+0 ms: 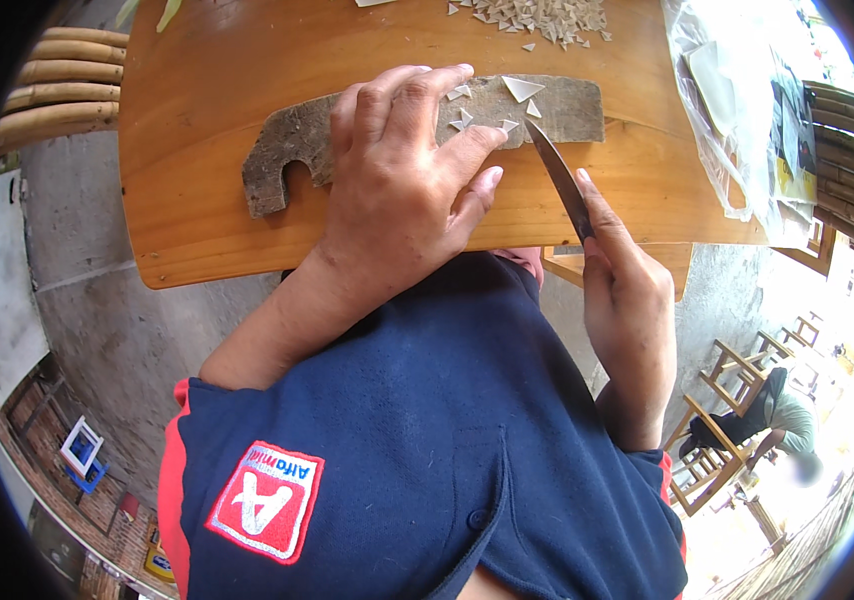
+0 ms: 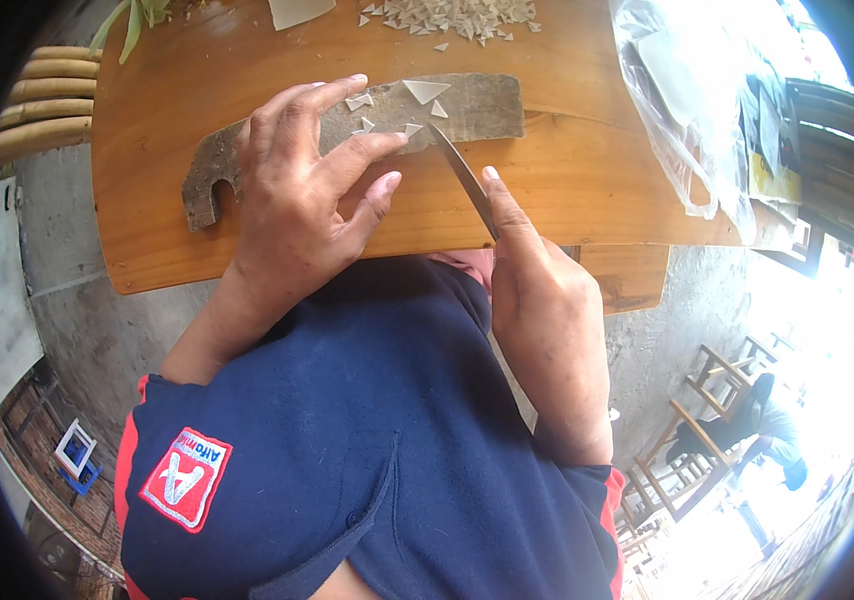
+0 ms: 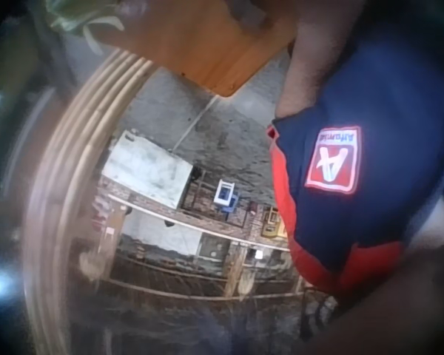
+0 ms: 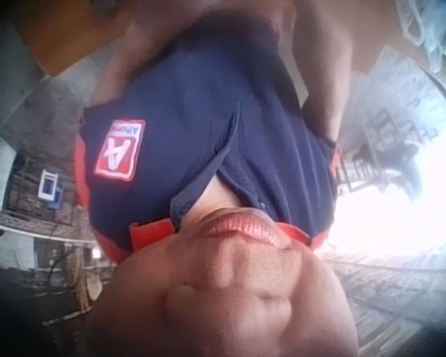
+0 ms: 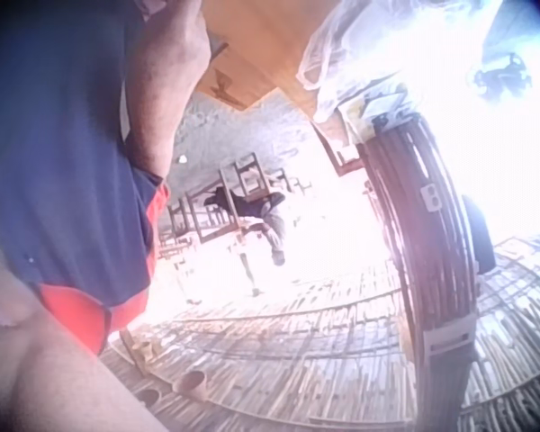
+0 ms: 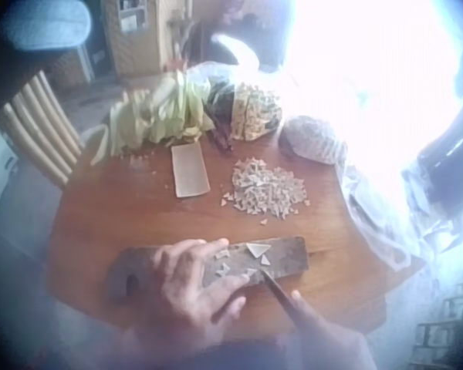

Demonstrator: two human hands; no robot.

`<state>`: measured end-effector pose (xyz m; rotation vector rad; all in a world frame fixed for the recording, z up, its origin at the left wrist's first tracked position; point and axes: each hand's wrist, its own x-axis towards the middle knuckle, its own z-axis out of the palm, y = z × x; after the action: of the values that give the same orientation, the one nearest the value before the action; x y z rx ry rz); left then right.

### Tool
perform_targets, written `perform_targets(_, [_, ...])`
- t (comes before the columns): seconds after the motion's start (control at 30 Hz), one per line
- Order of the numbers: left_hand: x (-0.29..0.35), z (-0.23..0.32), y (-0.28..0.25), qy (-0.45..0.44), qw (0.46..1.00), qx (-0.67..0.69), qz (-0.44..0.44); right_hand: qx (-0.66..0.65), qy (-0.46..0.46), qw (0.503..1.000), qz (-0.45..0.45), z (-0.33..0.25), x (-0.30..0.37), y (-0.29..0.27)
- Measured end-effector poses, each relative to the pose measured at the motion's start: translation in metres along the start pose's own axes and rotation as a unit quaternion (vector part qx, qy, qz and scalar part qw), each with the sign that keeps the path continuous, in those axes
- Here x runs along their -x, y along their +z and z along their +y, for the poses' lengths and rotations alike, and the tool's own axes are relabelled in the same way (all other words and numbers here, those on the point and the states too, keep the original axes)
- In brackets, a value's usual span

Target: The person uses a knife to cut a thin white sheet into small triangular pieces on a wooden board. They repeatedly trim the sheet, collect the cut pieces, and continue cutting until the end of the clip.

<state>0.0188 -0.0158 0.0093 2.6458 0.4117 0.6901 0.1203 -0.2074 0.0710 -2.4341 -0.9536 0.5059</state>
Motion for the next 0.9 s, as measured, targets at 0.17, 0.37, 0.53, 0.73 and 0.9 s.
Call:
perform_targets(0.17, [0.000,-0.001,0.001,0.003,1.000,0.002,0.001,0.047,-0.049,0.998,-0.003,0.004,-0.008,-0.003])
perform_targets(0.37, [0.001,-0.002,0.002,0.000,1.000,0.001,0.000,0.048,-0.034,0.998,-0.039,0.000,-0.013,-0.004])
perform_targets(0.53, [0.002,-0.001,0.002,-0.001,1.000,0.004,0.004,0.046,-0.046,0.998,-0.012,-0.001,-0.010,0.003])
perform_targets(0.73, [0.001,-0.001,0.003,0.001,1.000,0.008,0.006,0.077,-0.077,0.994,0.000,-0.004,-0.008,0.009])
perform_targets(0.9, [0.000,-0.001,0.002,0.001,1.000,0.000,0.004,0.053,-0.029,0.997,-0.040,-0.014,-0.016,0.003])
